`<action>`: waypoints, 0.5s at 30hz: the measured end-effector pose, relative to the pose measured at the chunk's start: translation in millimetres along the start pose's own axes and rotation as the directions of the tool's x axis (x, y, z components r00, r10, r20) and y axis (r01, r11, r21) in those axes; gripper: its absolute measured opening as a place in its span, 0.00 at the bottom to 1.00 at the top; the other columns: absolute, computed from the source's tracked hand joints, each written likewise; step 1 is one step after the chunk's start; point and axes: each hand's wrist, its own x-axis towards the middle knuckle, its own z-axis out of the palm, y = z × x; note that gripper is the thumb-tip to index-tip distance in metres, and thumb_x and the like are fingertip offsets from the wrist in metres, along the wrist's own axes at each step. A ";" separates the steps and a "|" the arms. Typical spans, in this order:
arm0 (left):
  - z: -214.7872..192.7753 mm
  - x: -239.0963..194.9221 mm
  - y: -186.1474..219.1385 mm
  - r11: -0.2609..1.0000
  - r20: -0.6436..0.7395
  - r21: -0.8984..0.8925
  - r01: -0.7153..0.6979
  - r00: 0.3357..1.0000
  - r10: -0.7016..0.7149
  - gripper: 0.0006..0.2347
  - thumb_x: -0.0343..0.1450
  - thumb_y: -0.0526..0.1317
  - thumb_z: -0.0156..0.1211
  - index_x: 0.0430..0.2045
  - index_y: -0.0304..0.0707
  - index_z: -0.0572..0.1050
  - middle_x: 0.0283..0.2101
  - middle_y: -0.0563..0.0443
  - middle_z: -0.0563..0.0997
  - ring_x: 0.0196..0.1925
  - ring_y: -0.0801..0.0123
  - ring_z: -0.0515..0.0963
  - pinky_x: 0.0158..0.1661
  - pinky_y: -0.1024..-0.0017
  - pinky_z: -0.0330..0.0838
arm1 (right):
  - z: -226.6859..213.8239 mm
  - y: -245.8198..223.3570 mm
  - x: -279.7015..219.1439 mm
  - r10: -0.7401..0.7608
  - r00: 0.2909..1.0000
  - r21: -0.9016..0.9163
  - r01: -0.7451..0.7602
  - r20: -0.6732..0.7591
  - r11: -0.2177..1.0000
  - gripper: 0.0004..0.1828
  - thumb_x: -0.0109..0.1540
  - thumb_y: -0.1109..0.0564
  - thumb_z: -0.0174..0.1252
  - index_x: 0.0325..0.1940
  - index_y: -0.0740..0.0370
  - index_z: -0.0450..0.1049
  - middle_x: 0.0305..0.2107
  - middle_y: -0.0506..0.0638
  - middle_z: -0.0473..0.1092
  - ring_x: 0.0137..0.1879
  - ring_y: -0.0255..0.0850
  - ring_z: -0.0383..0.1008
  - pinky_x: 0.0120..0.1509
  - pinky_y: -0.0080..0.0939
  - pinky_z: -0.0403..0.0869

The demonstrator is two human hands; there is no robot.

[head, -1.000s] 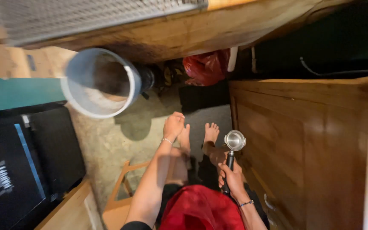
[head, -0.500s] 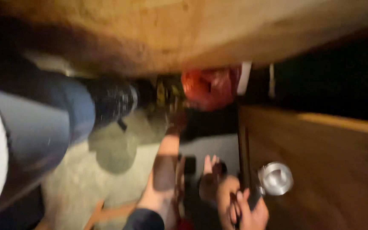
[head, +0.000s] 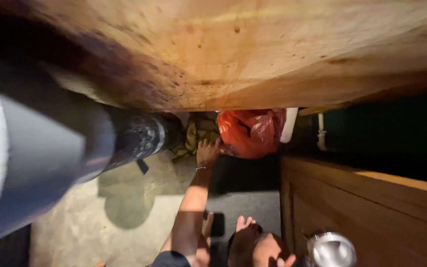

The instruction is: The person cleans a portafilter with a cloth, uses a brush to clean a grinder, and uses a spoon to scrape ground coffee from a tray into a bowl.

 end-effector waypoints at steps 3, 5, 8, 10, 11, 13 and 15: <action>-67.5 -49.9 21.1 0.959 -0.189 -0.005 0.282 0.942 -0.278 0.38 0.66 0.38 0.57 0.75 0.31 0.52 0.30 0.48 0.81 0.30 0.61 0.80 0.30 0.65 0.76 | -35.6 -16.9 -10.4 -0.006 1.000 -0.197 0.005 -0.002 0.980 0.27 0.52 0.47 0.72 0.54 0.55 0.81 0.31 0.53 0.79 0.41 0.38 0.76 0.51 0.40 0.73; -105.6 -73.3 28.3 0.945 0.055 -0.169 0.280 0.960 -0.275 0.21 0.70 0.41 0.53 0.58 0.33 0.66 0.34 0.42 0.83 0.34 0.48 0.83 0.32 0.57 0.78 | -46.0 -19.0 -15.4 0.003 0.991 -0.248 0.031 0.137 0.968 0.18 0.55 0.50 0.69 0.47 0.56 0.80 0.32 0.52 0.79 0.42 0.40 0.78 0.52 0.42 0.73; -289.9 -149.9 24.2 0.740 0.279 -0.585 0.333 0.939 -0.202 0.12 0.72 0.44 0.52 0.37 0.36 0.80 0.39 0.36 0.85 0.44 0.33 0.81 0.40 0.51 0.75 | -61.8 -57.7 -43.8 0.074 0.942 -0.279 0.021 0.326 0.960 0.13 0.58 0.53 0.66 0.45 0.57 0.80 0.37 0.51 0.81 0.46 0.42 0.79 0.56 0.42 0.73; -421.7 -193.1 36.6 0.502 0.286 -0.793 0.347 0.938 -0.196 0.11 0.70 0.44 0.56 0.34 0.37 0.79 0.40 0.35 0.85 0.49 0.31 0.78 0.46 0.52 0.69 | -82.3 -72.0 -63.1 0.124 0.916 -0.291 -0.007 0.383 0.957 0.18 0.57 0.54 0.66 0.50 0.57 0.81 0.41 0.50 0.81 0.49 0.41 0.79 0.59 0.41 0.73; -465.3 -220.6 39.8 0.450 0.229 -0.846 0.286 0.957 -0.178 0.10 0.73 0.44 0.57 0.27 0.39 0.66 0.32 0.47 0.68 0.40 0.49 0.64 0.39 0.58 0.61 | -95.6 -71.6 -72.4 0.090 0.903 -0.293 0.041 0.420 0.955 0.10 0.60 0.51 0.64 0.39 0.58 0.77 0.29 0.49 0.76 0.39 0.39 0.73 0.49 0.43 0.71; -566.1 -265.9 35.8 0.396 0.167 -0.891 0.223 0.971 -0.171 0.19 0.75 0.44 0.59 0.21 0.41 0.53 0.24 0.58 0.51 0.30 0.68 0.51 0.32 0.63 0.52 | -123.9 -93.6 -103.9 0.056 0.885 -0.291 0.091 0.462 0.952 0.15 0.62 0.48 0.63 0.27 0.58 0.73 0.18 0.48 0.70 0.29 0.38 0.67 0.39 0.45 0.70; -674.0 -299.9 34.6 0.205 0.230 -0.938 0.279 0.945 -0.231 0.09 0.76 0.43 0.56 0.31 0.39 0.75 0.26 0.61 0.71 0.32 0.75 0.67 0.38 0.71 0.66 | -160.5 -135.4 -137.2 0.241 0.843 -0.430 -0.013 0.481 0.903 0.24 0.60 0.36 0.60 0.34 0.60 0.78 0.22 0.53 0.75 0.32 0.41 0.73 0.42 0.47 0.72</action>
